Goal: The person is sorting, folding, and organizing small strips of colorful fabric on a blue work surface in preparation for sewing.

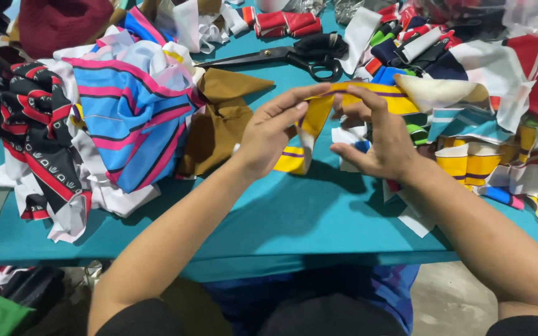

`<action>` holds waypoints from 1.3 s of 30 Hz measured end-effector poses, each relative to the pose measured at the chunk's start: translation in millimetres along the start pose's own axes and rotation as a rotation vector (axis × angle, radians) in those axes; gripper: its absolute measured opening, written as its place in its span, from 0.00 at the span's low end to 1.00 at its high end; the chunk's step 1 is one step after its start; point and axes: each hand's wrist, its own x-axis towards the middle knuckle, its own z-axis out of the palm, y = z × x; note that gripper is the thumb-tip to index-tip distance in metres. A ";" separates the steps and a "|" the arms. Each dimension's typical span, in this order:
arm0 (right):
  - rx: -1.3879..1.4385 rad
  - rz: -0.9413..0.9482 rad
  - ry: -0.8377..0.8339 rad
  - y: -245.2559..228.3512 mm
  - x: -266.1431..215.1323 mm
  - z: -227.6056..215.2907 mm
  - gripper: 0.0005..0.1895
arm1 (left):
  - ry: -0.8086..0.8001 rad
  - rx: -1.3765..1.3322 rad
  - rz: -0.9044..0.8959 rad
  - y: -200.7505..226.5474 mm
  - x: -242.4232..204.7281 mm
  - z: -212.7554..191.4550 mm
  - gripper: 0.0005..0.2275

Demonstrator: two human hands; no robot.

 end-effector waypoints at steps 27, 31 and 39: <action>0.195 0.210 0.023 1.0 0.9 -10.2 0.15 | 0.208 1.363 0.825 -22.7 8.3 -23.8 0.18; -0.213 0.087 -0.073 4.5 0.9 -10.6 0.08 | 0.247 1.390 0.704 -27.4 11.7 -46.3 0.16; -0.575 0.523 -0.951 -72.2 31.5 -43.4 0.24 | 0.408 1.459 0.497 -19.7 10.6 -48.1 0.10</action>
